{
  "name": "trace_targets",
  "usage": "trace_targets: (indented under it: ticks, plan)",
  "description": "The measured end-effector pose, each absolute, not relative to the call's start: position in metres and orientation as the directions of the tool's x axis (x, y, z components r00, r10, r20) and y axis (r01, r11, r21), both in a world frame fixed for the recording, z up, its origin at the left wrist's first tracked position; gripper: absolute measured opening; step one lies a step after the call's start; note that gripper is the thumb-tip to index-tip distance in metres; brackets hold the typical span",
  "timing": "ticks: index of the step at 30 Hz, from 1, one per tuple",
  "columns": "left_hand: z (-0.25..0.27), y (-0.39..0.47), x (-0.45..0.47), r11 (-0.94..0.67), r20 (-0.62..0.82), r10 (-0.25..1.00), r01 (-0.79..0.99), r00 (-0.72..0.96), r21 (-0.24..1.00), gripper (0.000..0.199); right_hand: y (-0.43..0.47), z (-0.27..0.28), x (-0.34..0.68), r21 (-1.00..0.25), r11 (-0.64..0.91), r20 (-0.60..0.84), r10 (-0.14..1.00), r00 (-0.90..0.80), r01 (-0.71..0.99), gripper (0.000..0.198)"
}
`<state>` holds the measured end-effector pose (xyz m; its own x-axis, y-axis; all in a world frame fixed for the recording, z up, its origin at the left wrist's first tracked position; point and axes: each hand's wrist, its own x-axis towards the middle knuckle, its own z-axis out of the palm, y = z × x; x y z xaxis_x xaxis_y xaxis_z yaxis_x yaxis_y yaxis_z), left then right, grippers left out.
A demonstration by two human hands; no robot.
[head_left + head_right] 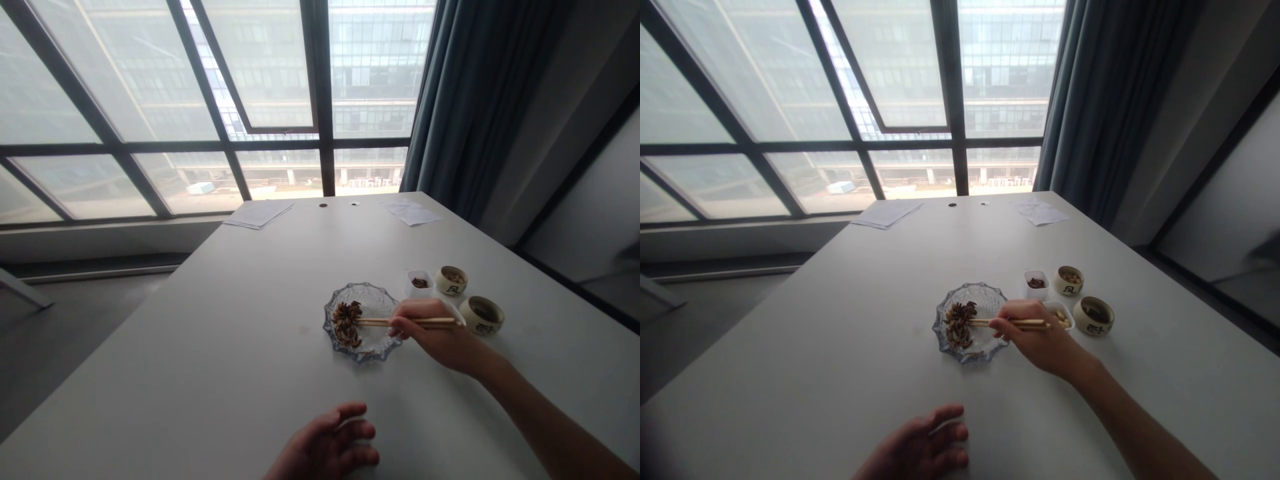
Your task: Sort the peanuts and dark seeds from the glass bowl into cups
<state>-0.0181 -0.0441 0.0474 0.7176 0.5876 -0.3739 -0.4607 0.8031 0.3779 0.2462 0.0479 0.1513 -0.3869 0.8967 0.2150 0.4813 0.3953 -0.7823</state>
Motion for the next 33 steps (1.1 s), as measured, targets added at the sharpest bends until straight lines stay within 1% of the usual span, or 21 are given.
trace_targets:
  ticks: [7,9,10,12,14,15,17,21,23,26,28,30,32,33]
  plan:
    - [0.045,-0.043,-0.02,0.81,-0.374,0.577,-0.451,0.726,0.375,0.032,0.048,0.153,0.252,-0.834,0.269,0.179,0.958,-0.226,0.481,0.042]
    - [0.044,-0.043,-0.02,0.812,-0.374,0.576,-0.452,0.727,0.37,0.032,0.048,0.161,0.259,-0.865,0.254,0.222,0.967,-0.123,0.432,0.04]
    - [0.043,-0.043,-0.021,0.812,-0.374,0.575,-0.454,0.727,0.366,0.032,0.048,0.165,0.263,-0.883,0.245,0.249,0.968,-0.041,0.401,0.039]
    - [0.042,-0.044,-0.021,0.811,-0.365,0.575,-0.454,0.732,0.368,0.033,0.047,0.176,0.273,-0.904,0.231,0.3,0.942,0.15,0.36,0.038]
    - [0.04,-0.044,-0.021,0.812,-0.353,0.571,-0.448,0.741,0.374,0.034,0.047,0.186,0.283,-0.901,0.222,0.346,0.887,0.307,0.374,0.037]
    - [0.039,-0.044,-0.021,0.812,-0.35,0.571,-0.447,0.742,0.376,0.034,0.047,0.19,0.289,-0.892,0.217,0.367,0.861,0.352,0.397,0.037]
    - [0.037,-0.044,-0.021,0.811,-0.352,0.571,-0.445,0.742,0.379,0.034,0.047,0.196,0.298,-0.865,0.214,0.407,0.827,0.387,0.454,0.038]
    - [0.037,-0.043,-0.022,0.809,-0.361,0.575,-0.448,0.734,0.38,0.035,0.045,0.203,0.307,-0.794,0.195,0.468,0.8,0.375,0.576,0.035]
    - [0.036,-0.042,-0.022,0.811,-0.361,0.573,-0.447,0.736,0.377,0.035,0.041,0.207,0.306,-0.772,0.179,0.487,0.783,0.386,0.61,0.034]
    - [0.037,-0.041,-0.021,0.816,-0.361,0.566,-0.44,0.741,0.376,0.035,0.037,0.211,0.299,-0.782,0.179,0.481,0.782,0.396,0.597,0.035]
    - [0.038,-0.041,-0.022,0.813,-0.358,0.571,-0.448,0.739,0.372,0.035,0.035,0.208,0.293,-0.822,0.199,0.432,0.828,0.358,0.533,0.036]
    - [0.039,-0.042,-0.022,0.812,-0.356,0.572,-0.45,0.739,0.372,0.034,0.035,0.202,0.287,-0.865,0.212,0.354,0.9,0.254,0.454,0.036]
    - [0.041,-0.043,-0.022,0.812,-0.363,0.572,-0.447,0.736,0.375,0.033,0.036,0.193,0.279,-0.875,0.222,0.278,0.958,0.071,0.43,0.034]
    - [0.041,-0.043,-0.022,0.813,-0.369,0.573,-0.448,0.732,0.372,0.033,0.037,0.188,0.275,-0.867,0.234,0.246,0.969,-0.031,0.44,0.032]
